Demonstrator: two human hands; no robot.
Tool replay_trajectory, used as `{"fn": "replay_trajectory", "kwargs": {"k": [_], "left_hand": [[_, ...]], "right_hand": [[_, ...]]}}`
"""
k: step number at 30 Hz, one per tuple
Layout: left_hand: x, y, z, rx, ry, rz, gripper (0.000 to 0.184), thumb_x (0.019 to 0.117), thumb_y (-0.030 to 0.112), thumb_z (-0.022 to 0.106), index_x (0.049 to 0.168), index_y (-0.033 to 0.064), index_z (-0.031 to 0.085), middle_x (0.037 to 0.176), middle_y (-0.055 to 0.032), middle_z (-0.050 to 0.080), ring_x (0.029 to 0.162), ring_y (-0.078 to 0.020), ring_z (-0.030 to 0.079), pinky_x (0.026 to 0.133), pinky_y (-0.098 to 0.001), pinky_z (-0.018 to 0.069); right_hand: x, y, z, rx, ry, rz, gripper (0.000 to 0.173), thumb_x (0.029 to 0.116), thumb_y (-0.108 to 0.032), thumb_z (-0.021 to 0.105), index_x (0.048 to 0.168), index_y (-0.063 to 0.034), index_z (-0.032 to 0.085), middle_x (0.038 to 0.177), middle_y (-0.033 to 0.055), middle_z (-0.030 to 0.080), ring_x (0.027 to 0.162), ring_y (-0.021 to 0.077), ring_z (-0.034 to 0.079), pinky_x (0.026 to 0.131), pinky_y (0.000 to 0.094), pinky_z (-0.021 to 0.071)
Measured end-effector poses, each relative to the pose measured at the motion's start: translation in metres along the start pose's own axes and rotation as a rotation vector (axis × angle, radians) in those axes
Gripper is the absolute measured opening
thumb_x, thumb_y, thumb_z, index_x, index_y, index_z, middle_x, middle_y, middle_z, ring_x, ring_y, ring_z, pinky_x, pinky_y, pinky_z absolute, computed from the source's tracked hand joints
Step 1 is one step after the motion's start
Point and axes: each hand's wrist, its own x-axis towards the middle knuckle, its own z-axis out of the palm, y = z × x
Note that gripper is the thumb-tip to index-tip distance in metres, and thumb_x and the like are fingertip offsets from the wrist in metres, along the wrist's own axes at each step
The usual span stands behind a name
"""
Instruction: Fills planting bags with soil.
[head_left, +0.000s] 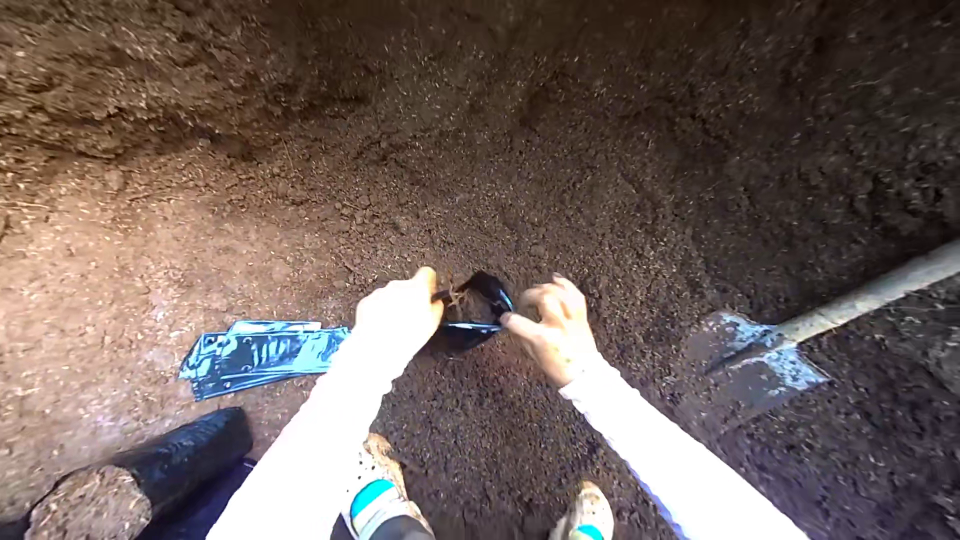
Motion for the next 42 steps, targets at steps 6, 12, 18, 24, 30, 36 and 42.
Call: {"fn": "replay_trajectory", "kwargs": {"k": [6,12,18,24,30,36,42], "left_hand": [[-0.022,-0.004,0.023,0.040,-0.207,-0.132,0.035,0.1031,0.026,0.055,0.132,0.0071,0.059,0.117,-0.0245,0.069,0.113,-0.0457,0.066,0.090,-0.0663,0.0510],[-0.039,0.008,0.005,0.044,0.033,0.128,0.056,0.0912,0.027,0.071,0.143,0.0110,0.057,0.145,-0.0204,0.054,0.140,-0.0447,0.043,0.101,-0.0667,0.0408],[0.027,0.020,0.042,0.281,-0.142,0.535,0.030,0.1073,0.014,0.051,0.135,0.0115,0.063,0.121,-0.0213,0.068,0.110,-0.0439,0.067,0.088,-0.0618,0.0528],[-0.004,0.003,0.054,0.102,-0.265,0.589,0.034,0.1104,0.017,0.042,0.138,0.0167,0.061,0.122,-0.0201,0.068,0.110,-0.0435,0.068,0.086,-0.0634,0.0528],[-0.044,-0.004,0.078,0.109,-0.260,0.651,0.034,0.1081,0.009,0.043,0.134,0.0147,0.063,0.108,-0.0206,0.069,0.093,-0.0418,0.071,0.075,-0.0584,0.0554],[-0.051,-0.013,0.102,0.026,-0.164,0.735,0.029,0.1062,0.005,0.044,0.123,0.0051,0.068,0.098,-0.0232,0.070,0.087,-0.0427,0.072,0.074,-0.0558,0.0575],[-0.023,0.007,0.051,-0.090,-0.121,0.204,0.035,0.1114,0.023,0.043,0.135,0.0071,0.062,0.118,-0.0232,0.071,0.112,-0.0418,0.068,0.099,-0.0621,0.0508]], "right_hand": [[-0.023,-0.012,0.009,0.110,-0.345,0.217,0.022,0.0956,-0.013,0.067,0.110,-0.0230,0.080,0.118,0.0258,0.069,0.119,0.0480,0.061,0.104,0.0651,0.0438],[-0.014,-0.017,0.006,0.059,-0.266,0.096,0.029,0.0907,-0.004,0.069,0.107,-0.0246,0.080,0.110,0.0239,0.071,0.110,0.0461,0.066,0.096,0.0620,0.0496],[-0.019,-0.029,-0.010,0.153,-0.247,0.159,0.014,0.0924,-0.014,0.071,0.103,-0.0166,0.080,0.112,0.0214,0.071,0.110,0.0436,0.065,0.094,0.0566,0.0529],[0.000,-0.111,-0.038,0.548,-0.879,0.546,0.049,0.1089,-0.018,0.046,0.153,0.0028,0.042,0.160,0.0200,0.040,0.149,0.0272,0.040,0.123,0.0359,0.0325],[-0.019,-0.136,0.017,0.402,-1.142,0.586,0.085,0.1010,-0.061,0.049,0.149,0.0085,0.043,0.152,0.0291,0.046,0.146,0.0403,0.040,0.122,0.0508,0.0282],[-0.012,-0.135,0.041,0.424,-1.276,0.606,0.048,0.1041,-0.035,0.051,0.135,0.0009,0.060,0.132,0.0264,0.063,0.123,0.0446,0.061,0.099,0.0654,0.0466],[0.032,-0.089,0.037,0.473,-1.086,0.420,0.070,0.1011,-0.048,0.059,0.153,-0.0034,0.044,0.155,0.0228,0.046,0.142,0.0419,0.045,0.111,0.0636,0.0387]]}}
